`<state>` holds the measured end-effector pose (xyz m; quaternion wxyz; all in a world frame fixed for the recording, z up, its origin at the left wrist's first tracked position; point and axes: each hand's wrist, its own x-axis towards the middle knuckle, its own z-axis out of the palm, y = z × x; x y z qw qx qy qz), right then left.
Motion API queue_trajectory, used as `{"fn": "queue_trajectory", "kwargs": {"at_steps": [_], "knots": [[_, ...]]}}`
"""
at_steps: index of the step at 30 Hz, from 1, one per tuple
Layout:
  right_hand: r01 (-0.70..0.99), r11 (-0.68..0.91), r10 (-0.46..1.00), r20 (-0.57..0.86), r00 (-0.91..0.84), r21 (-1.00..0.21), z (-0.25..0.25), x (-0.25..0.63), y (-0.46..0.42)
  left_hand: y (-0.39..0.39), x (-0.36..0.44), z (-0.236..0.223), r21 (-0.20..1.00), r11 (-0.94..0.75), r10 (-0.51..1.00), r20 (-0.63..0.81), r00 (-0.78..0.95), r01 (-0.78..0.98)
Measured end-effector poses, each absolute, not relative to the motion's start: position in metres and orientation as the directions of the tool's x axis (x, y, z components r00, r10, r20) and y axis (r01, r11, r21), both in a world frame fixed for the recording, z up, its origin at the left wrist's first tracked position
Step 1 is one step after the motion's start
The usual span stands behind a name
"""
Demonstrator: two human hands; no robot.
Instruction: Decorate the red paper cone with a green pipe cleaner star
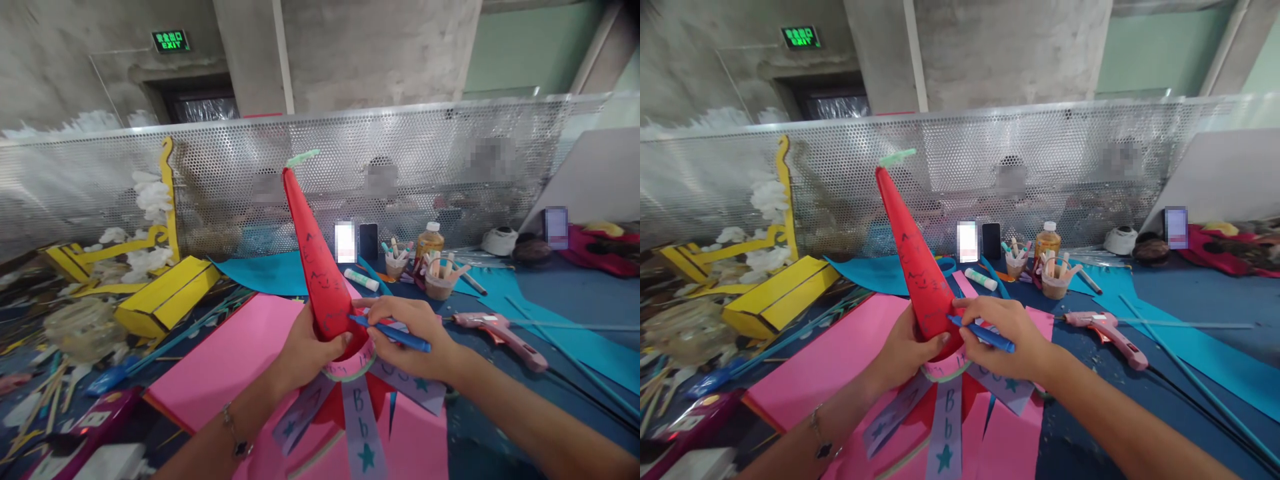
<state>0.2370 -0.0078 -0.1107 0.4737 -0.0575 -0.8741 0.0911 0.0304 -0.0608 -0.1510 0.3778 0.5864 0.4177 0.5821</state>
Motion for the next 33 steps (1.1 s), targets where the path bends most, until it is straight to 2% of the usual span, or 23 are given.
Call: {"fn": "queue_trajectory", "kwargs": {"at_steps": [13, 16, 24, 33], "knots": [[-0.046, 0.974, 0.157, 0.807, -0.569, -0.222, -0.109, 0.2365, -0.0087, -0.0588, 0.0288, -0.1568, 0.931, -0.363, 0.932, 0.363, 0.0, -0.027], [-0.047, 0.968, 0.174, 0.796, -0.58, -0.246, -0.1108, 0.236, -0.0079, -0.0592, 0.029, -0.1561, 0.935, -0.356, 0.934, 0.355, -0.022, 0.0], [-0.056, 0.956, 0.224, 0.838, -0.498, -0.289, -0.1098, 0.2375, -0.0077, -0.061, 0.0298, -0.1572, 0.944, -0.326, 0.945, 0.325, -0.019, -0.042], [-0.084, 0.967, 0.165, 0.846, -0.507, -0.239, -0.1132, 0.2359, -0.0073, -0.0603, 0.0301, -0.1562, 0.939, -0.342, 0.94, 0.342, -0.024, -0.042]]}}
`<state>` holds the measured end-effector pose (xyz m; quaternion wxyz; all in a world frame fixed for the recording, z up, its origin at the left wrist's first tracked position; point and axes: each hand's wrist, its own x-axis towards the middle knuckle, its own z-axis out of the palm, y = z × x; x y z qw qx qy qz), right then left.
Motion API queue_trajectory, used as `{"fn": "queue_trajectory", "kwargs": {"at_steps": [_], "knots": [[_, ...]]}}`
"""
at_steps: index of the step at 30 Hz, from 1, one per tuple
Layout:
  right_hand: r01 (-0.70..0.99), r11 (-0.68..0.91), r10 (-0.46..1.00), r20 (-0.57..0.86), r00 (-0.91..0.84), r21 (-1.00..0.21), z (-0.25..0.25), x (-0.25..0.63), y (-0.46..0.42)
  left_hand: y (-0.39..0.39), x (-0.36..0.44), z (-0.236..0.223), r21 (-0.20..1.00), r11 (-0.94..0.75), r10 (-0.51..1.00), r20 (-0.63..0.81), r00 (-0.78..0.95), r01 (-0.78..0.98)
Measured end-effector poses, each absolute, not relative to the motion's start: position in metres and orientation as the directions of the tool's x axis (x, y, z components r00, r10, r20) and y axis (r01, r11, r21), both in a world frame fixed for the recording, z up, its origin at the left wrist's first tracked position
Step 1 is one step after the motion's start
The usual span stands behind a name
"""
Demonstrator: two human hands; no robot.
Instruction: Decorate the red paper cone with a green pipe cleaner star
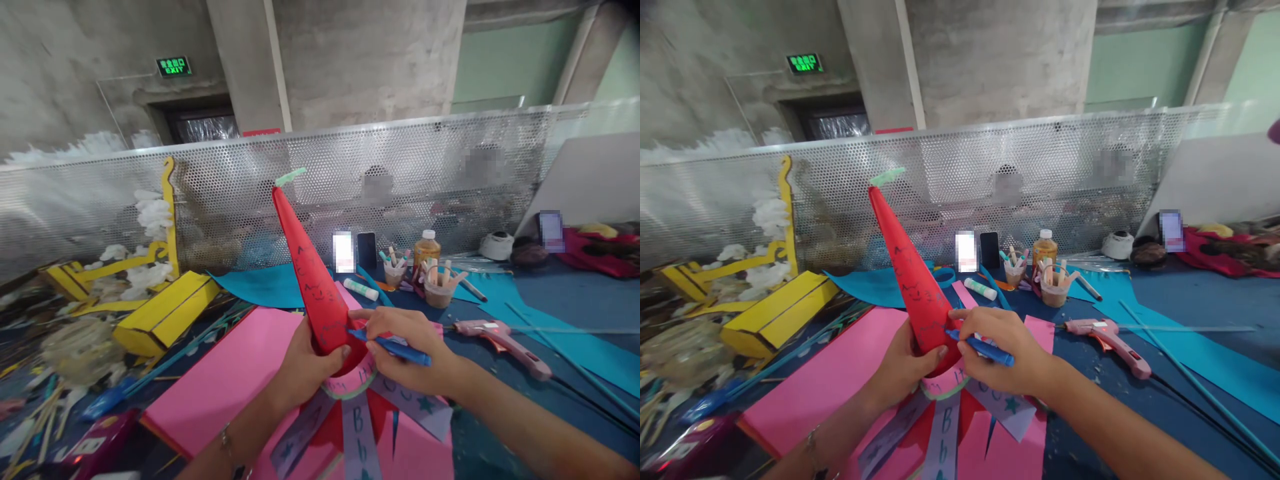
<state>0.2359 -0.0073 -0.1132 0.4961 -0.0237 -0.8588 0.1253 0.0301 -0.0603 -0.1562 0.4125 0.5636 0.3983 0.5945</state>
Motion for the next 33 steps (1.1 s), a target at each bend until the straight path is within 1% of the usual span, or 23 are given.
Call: {"fn": "queue_trajectory", "kwargs": {"at_steps": [6, 11, 17, 21, 25, 27, 30, 33], "knots": [[-0.055, 0.971, 0.169, 0.83, -0.532, -0.233, -0.1128, 0.2339, -0.0062, -0.0593, 0.0301, -0.1573, 0.934, -0.353, 0.936, 0.353, -0.014, -0.059], [-0.044, 0.97, 0.177, 0.823, -0.539, -0.237, -0.111, 0.234, -0.0066, -0.0592, 0.0295, -0.158, 0.943, -0.33, 0.944, 0.328, -0.038, -0.042], [-0.052, 0.96, 0.209, 0.824, -0.526, -0.277, -0.112, 0.2357, -0.0052, -0.0602, 0.0298, -0.158, 0.946, -0.313, 0.95, 0.311, -0.035, -0.08], [-0.096, 0.941, 0.227, 0.814, -0.534, -0.325, -0.112, 0.2372, -0.0054, -0.0603, 0.0297, -0.1572, 0.943, -0.325, 0.946, 0.325, -0.022, -0.069], [-0.106, 0.938, 0.223, 0.807, -0.548, -0.331, -0.1138, 0.237, -0.006, -0.061, 0.0299, -0.1559, 0.945, -0.32, 0.947, 0.319, -0.031, -0.06], [-0.099, 0.94, 0.222, 0.808, -0.546, -0.325, -0.1147, 0.236, -0.0062, -0.0616, 0.0306, -0.1554, 0.948, -0.311, 0.95, 0.308, -0.043, -0.075], [-0.094, 0.954, 0.191, 0.82, -0.54, -0.284, -0.1138, 0.234, -0.0065, -0.0622, 0.0322, -0.1543, 0.945, -0.31, 0.95, 0.305, -0.062, -0.104], [-0.08, 0.961, 0.18, 0.822, -0.541, -0.263, -0.1107, 0.2322, -0.0073, -0.0624, 0.0335, -0.1533, 0.943, -0.318, 0.947, 0.313, -0.07, -0.097]]}}
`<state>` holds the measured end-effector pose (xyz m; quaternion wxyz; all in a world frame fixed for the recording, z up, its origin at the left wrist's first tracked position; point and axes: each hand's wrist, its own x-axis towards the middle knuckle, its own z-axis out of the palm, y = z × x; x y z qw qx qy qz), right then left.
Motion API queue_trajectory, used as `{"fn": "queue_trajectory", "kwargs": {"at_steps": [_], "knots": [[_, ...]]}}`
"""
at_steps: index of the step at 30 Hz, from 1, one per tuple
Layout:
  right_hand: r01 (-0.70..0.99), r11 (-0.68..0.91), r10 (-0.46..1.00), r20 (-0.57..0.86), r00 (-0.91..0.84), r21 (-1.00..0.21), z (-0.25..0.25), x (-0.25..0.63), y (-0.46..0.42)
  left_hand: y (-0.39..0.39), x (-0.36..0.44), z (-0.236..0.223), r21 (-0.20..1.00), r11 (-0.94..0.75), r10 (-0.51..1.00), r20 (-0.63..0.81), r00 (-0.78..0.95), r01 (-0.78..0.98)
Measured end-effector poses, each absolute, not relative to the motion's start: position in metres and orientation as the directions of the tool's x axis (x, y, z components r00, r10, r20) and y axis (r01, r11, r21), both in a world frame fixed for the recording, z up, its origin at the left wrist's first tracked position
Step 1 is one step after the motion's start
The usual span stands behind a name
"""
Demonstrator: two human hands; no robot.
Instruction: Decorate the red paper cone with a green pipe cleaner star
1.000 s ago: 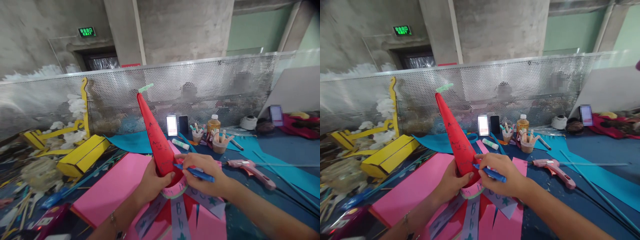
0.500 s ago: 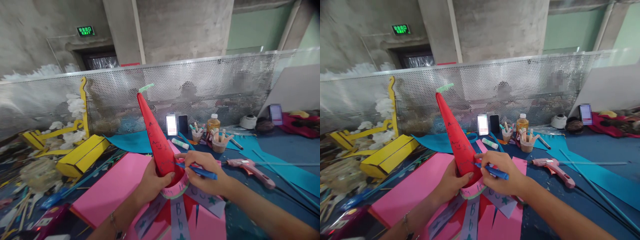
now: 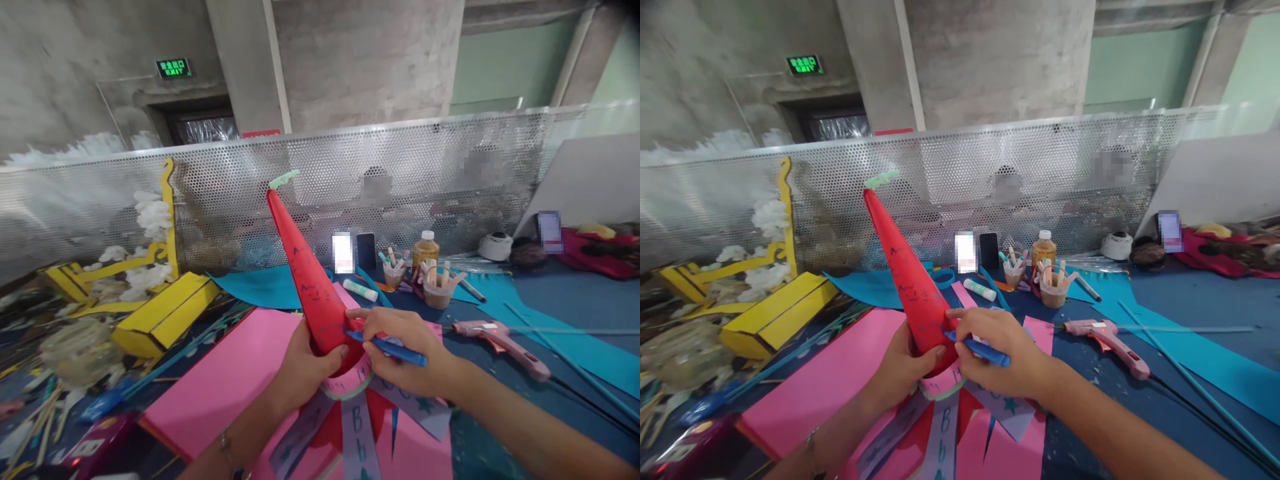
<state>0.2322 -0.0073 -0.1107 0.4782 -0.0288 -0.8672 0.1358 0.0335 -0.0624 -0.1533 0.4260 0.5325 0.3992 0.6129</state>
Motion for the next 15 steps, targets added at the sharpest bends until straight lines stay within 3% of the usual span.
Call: {"fn": "queue_trajectory", "kwargs": {"at_steps": [15], "knots": [[-0.054, 0.952, 0.215, 0.782, -0.585, -0.302, -0.1102, 0.236, -0.0072, -0.0607, 0.0335, -0.1571, 0.946, -0.301, 0.953, 0.296, -0.061, -0.122]]}}
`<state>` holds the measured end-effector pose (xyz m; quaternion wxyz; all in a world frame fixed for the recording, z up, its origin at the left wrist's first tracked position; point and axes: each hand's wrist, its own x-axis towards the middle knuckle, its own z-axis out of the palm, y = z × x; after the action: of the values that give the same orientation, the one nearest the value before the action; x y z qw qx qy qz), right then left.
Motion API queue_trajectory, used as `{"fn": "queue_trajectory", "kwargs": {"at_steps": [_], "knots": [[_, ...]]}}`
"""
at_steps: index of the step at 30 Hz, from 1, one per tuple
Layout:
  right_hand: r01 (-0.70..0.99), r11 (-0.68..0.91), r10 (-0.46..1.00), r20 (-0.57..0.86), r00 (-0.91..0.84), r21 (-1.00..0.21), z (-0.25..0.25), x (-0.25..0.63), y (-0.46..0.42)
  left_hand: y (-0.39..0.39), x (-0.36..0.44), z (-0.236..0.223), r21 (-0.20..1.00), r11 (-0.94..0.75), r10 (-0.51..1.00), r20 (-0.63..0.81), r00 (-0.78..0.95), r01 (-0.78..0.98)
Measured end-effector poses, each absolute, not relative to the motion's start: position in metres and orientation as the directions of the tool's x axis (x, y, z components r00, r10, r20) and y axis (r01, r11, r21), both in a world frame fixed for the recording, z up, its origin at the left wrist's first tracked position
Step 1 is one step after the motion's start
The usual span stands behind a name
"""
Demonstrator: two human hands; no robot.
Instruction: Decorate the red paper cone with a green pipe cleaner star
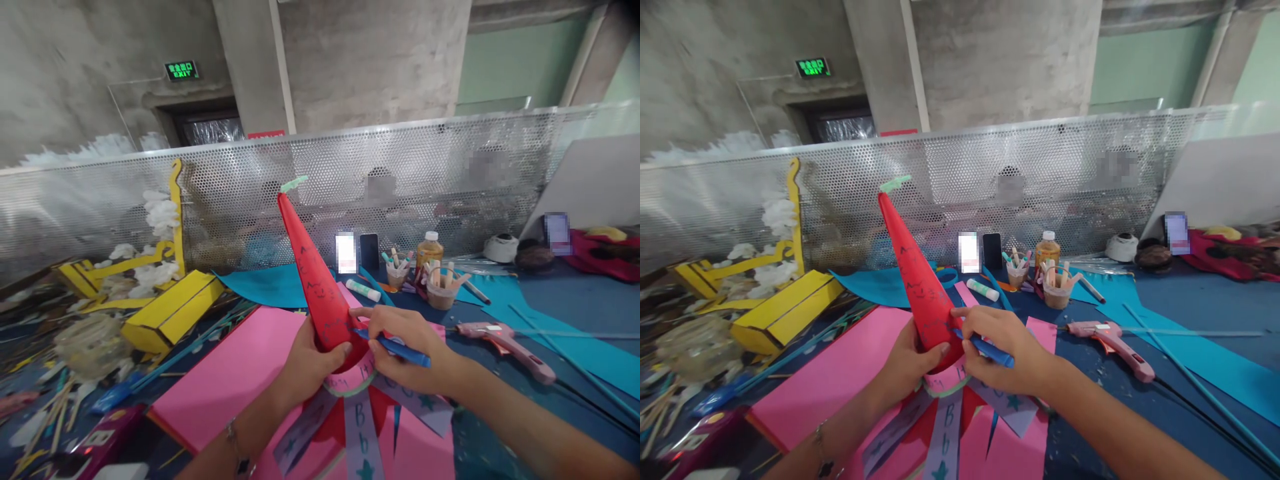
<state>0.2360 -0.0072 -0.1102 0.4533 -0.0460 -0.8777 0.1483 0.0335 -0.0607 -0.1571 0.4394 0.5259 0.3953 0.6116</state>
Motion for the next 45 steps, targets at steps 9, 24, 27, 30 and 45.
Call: {"fn": "queue_trajectory", "kwargs": {"at_steps": [9, 24, 27, 30, 45], "knots": [[-0.052, 0.902, 0.364, 0.82, -0.442, -0.428, -0.106, 0.242, -0.006, -0.064, 0.038, -0.143, 0.953, -0.284, 0.948, 0.296, -0.118, 0.109], [-0.032, 0.979, 0.158, 0.843, -0.514, -0.202, -0.113, 0.231, -0.012, -0.063, 0.039, -0.149, 0.949, -0.311, 0.945, 0.314, -0.095, 0.045], [-0.021, 0.981, 0.152, 0.836, -0.527, -0.192, -0.114, 0.23, -0.01, -0.062, 0.04, -0.148, 0.951, -0.305, 0.945, 0.309, -0.106, 0.059], [-0.017, 0.982, 0.146, 0.825, -0.546, -0.186, -0.114, 0.232, -0.01, -0.062, 0.04, -0.149, 0.95, -0.302, 0.945, 0.31, -0.11, 0.078], [0.015, 0.985, 0.146, 0.783, -0.605, -0.173, -0.112, 0.235, -0.01, -0.063, 0.041, -0.148, 0.953, -0.284, 0.949, 0.295, -0.114, 0.103]]}}
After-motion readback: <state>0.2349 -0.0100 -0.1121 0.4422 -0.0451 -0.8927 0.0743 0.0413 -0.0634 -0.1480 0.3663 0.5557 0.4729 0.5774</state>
